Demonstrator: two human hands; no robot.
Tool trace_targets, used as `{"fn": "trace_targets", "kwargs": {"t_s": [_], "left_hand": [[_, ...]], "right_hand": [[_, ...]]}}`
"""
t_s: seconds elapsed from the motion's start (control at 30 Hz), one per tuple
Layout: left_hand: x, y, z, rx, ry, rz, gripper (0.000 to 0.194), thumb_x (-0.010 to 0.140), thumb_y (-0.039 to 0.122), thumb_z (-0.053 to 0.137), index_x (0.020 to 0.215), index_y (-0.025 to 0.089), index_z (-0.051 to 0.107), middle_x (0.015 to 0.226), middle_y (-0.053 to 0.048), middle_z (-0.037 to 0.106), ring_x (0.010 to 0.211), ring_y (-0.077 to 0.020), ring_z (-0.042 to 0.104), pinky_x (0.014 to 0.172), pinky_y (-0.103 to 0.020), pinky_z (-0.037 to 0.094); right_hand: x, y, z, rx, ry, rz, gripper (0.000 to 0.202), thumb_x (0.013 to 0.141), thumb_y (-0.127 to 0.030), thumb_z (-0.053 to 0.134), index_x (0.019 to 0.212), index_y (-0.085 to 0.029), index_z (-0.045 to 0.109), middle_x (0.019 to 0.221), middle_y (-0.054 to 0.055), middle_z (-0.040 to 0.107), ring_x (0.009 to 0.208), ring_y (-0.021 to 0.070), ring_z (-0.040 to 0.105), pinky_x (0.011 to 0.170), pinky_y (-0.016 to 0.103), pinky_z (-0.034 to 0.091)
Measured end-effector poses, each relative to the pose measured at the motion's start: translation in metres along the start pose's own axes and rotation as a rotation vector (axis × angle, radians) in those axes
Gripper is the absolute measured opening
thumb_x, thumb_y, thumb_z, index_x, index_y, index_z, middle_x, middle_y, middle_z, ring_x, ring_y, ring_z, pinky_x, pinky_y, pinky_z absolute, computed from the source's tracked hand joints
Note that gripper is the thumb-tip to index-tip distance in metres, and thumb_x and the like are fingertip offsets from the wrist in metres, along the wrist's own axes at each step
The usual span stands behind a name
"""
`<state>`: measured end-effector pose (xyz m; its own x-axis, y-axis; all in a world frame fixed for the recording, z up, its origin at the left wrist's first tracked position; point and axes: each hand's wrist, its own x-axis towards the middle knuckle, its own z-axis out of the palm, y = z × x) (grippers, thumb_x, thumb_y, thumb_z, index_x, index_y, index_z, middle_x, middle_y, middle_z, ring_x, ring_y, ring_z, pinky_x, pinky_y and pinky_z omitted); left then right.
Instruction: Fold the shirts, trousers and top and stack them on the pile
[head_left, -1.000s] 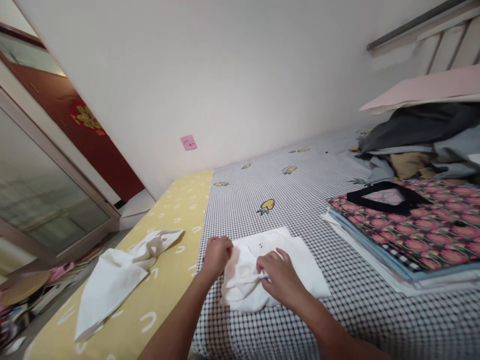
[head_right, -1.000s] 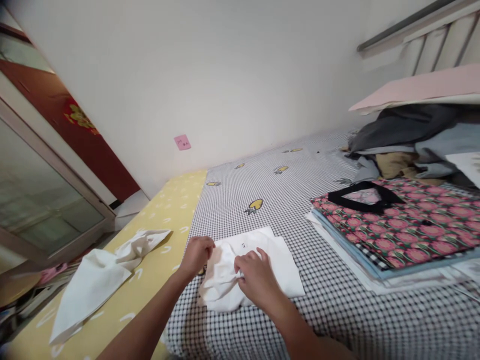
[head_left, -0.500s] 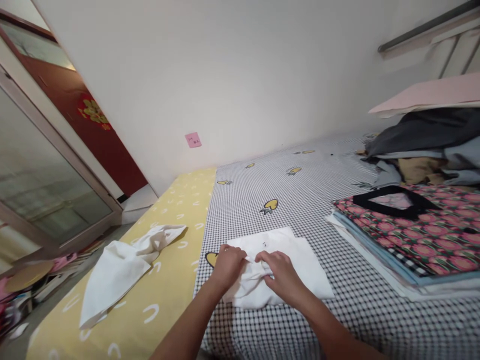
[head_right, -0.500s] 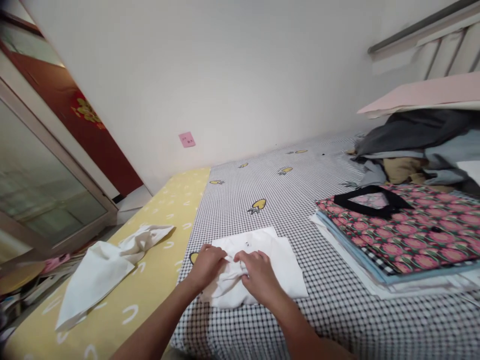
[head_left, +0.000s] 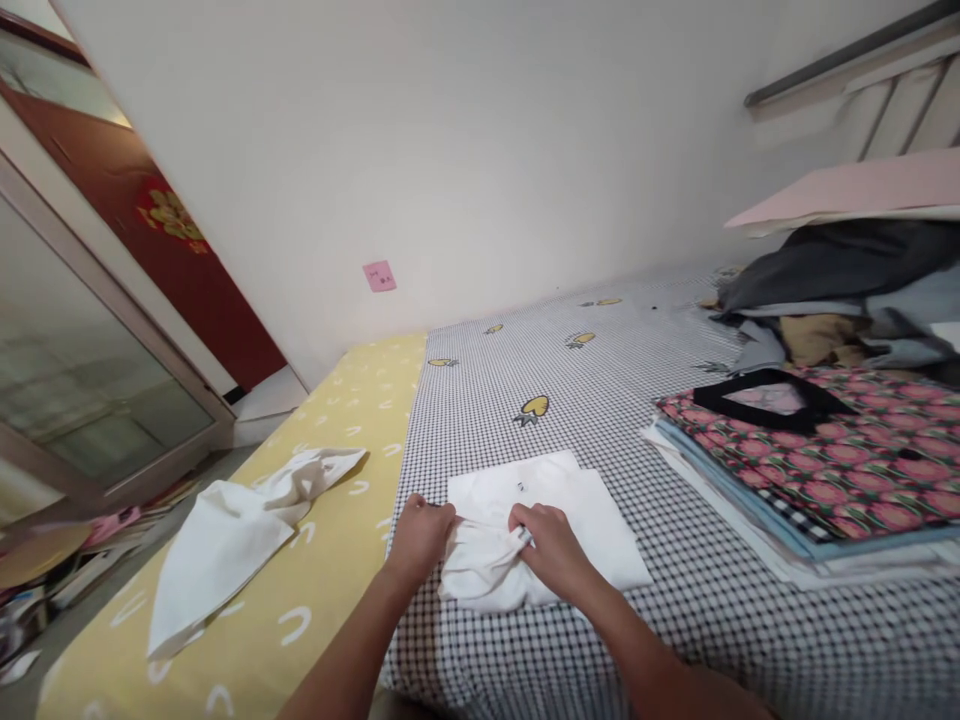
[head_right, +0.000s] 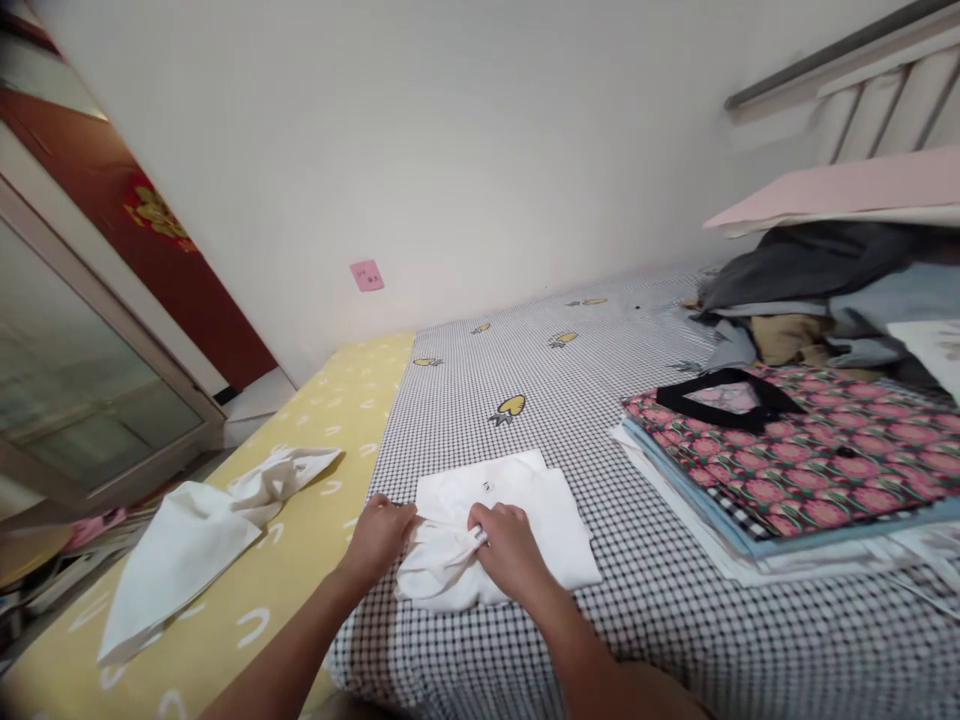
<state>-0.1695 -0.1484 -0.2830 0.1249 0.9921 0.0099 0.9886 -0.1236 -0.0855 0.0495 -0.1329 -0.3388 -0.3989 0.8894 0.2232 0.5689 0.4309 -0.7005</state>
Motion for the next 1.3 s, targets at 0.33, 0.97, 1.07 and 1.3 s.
{"fn": "trace_targets", "kwargs": {"t_s": [0.33, 0.97, 1.07, 1.3], "left_hand": [[-0.050, 0.013, 0.021, -0.435, 0.291, -0.208, 0.054, 0.092, 0.025, 0.042, 0.146, 0.020, 0.038, 0.149, -0.014, 0.051, 0.135, -0.0244, 0.051, 0.105, -0.044, 0.045], [-0.081, 0.097, 0.041, -0.059, 0.643, 0.152, 0.022, 0.094, 0.012, 0.049, 0.104, 0.026, 0.063, 0.083, 0.003, 0.063, 0.083, -0.0152, 0.061, 0.104, -0.039, 0.035], [-0.080, 0.098, 0.049, -0.104, 0.655, 0.083, 0.033, 0.094, 0.009, 0.044, 0.117, 0.025, 0.061, 0.084, 0.002, 0.064, 0.082, -0.0158, 0.062, 0.099, -0.039, 0.038], [-0.072, 0.098, 0.049, -0.299, 0.540, -0.029, 0.036, 0.093, 0.009, 0.043, 0.114, 0.028, 0.066, 0.087, 0.001, 0.069, 0.087, -0.0171, 0.065, 0.105, -0.047, 0.036]], "right_hand": [[-0.015, 0.014, -0.041, 0.471, 0.207, -0.011, 0.069, 0.075, -0.026, 0.055, 0.143, -0.028, 0.043, 0.145, 0.006, 0.052, 0.131, 0.0230, 0.049, 0.110, 0.043, 0.036], [-0.025, 0.008, -0.054, -0.014, -0.021, 0.076, 0.042, 0.100, -0.041, 0.036, 0.083, -0.024, 0.070, 0.076, 0.002, 0.070, 0.082, 0.0209, 0.064, 0.077, 0.033, 0.040], [-0.023, 0.013, -0.052, 0.007, -0.062, 0.144, 0.046, 0.101, -0.037, 0.029, 0.131, -0.026, 0.062, 0.063, -0.001, 0.064, 0.068, 0.0200, 0.063, 0.069, 0.030, 0.040], [-0.021, 0.018, -0.047, 0.079, 0.108, 0.139, 0.060, 0.080, -0.018, 0.051, 0.139, -0.029, 0.051, 0.098, 0.001, 0.063, 0.073, 0.0153, 0.059, 0.072, 0.028, 0.045]]}}
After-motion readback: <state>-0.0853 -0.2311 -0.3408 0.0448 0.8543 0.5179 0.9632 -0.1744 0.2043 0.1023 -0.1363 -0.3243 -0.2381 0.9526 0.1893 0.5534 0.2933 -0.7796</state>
